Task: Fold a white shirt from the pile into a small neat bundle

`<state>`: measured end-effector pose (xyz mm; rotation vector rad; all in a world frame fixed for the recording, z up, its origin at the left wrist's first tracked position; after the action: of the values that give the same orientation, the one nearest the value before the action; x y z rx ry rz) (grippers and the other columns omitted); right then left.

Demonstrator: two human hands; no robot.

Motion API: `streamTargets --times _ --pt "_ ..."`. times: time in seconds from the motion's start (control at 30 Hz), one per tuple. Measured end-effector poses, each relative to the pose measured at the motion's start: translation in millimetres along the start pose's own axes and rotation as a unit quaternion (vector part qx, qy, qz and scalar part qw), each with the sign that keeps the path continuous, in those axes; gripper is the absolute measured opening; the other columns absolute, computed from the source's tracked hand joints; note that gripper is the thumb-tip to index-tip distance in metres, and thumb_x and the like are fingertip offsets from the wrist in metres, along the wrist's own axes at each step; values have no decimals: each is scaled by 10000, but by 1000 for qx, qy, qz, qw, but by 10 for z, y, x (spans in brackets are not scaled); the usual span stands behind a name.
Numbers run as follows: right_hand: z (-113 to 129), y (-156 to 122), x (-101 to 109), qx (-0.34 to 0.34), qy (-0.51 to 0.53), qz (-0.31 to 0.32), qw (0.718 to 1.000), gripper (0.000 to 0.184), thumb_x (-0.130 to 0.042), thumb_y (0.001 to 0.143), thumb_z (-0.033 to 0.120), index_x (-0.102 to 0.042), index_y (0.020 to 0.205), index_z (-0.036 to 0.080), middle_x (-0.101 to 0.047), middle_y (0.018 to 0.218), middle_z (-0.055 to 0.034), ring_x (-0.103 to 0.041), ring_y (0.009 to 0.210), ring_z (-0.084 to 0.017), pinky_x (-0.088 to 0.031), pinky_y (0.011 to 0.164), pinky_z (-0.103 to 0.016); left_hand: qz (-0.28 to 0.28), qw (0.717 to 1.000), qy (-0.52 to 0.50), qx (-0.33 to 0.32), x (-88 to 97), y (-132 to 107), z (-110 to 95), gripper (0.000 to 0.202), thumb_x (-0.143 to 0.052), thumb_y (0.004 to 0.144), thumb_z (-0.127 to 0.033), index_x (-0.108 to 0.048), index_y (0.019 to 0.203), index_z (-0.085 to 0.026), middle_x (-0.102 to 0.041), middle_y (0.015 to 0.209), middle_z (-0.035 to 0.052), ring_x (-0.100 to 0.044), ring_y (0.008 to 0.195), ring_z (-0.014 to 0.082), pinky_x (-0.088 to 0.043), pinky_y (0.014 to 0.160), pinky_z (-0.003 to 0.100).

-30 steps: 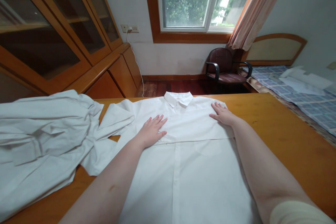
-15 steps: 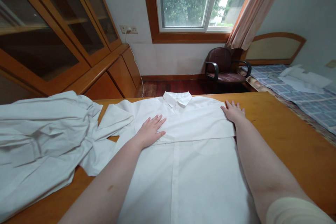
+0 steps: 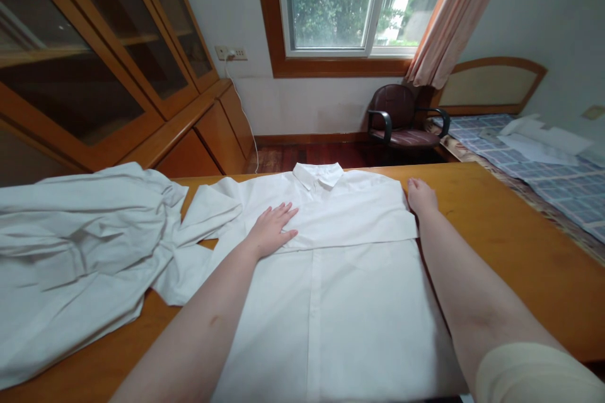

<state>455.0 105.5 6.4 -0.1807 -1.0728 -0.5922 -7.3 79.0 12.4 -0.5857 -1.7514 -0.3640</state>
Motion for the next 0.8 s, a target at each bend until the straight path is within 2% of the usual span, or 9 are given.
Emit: streamTargets --times 0.07,0.2,0.3,0.4,0.5,0.6,0.7,0.8 --pt "-61 -30 54 -7 87 -21 996 480 -315 902 432 -592 1188 165 -572 1259 -128 -478 1204 -248 -326 1025 -401 -4 1000 4 0 -6 2 -5 622 -366 870 -547 -289 1435 -296 -229 1523 14 -182 1400 195 -121 1136 429" --pt "-218 -109 149 -49 242 -68 967 392 -444 837 369 -594 1142 174 -618 1182 -100 -566 1078 -186 -436 907 -303 -11 1000 13 1 -6 5 -18 625 -366 866 -546 -296 1432 -290 -243 1518 18 -190 1398 189 -119 1134 426" --pt "-270 -168 154 -76 291 -57 952 333 -553 750 351 -629 1017 169 -663 1045 -87 -611 930 -176 -475 789 -270 -13 1000 14 3 3 3 -31 626 -369 861 -544 -308 1427 -284 -249 1516 20 -194 1397 190 -118 1135 420" --pt "-261 -261 161 -83 300 -34 950 290 -610 691 387 -644 871 162 -673 834 -64 -614 747 -168 -479 654 -254 -14 1000 12 5 16 -2 -44 627 -379 856 -542 -316 1423 -282 -258 1513 22 -202 1395 188 -124 1134 413" --pt "-237 -426 183 -84 290 2 953 309 -617 681 443 -633 811 163 -640 694 -39 -561 577 -142 -447 545 -248 -17 1000 11 10 29 -6 -48 621 -394 851 -531 -325 1418 -286 -269 1509 24 -212 1392 186 -131 1132 412" --pt "-207 -657 204 -81 248 73 963 350 -588 701 521 -601 701 171 -603 599 -31 -518 506 -137 -414 493 -252 -19 1000 9 8 34 -9 -51 616 -392 851 -530 -335 1413 -284 -278 1506 24 -216 1391 187 -135 1132 413" --pt "-177 -884 257 -76 144 132 978 433 -562 697 609 -541 568 196 -553 502 -21 -487 469 -142 -365 457 -260 -21 1000 7 7 35 -9 -47 615 -391 851 -533 -338 1411 -284 -281 1505 23 -225 1388 191 -138 1132 414" --pt "-137 -1012 319 -55 37 172 983 445 -595 668 614 -520 514 203 -527 469 -9 -469 464 -142 -326 456 -265 -28 1000 6 9 40 -6 -41 613 -395 851 -534 -342 1409 -286 -285 1504 23 -234 1384 191 -144 1131 414"
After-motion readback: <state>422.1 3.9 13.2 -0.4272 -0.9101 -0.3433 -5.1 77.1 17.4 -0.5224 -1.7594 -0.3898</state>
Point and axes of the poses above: each hand's wrist, its own y-axis towards the middle knuckle, its own x-axis out of the back of the hand, z = x × y, the point moved 5 cm from there along y, towards the middle knuckle
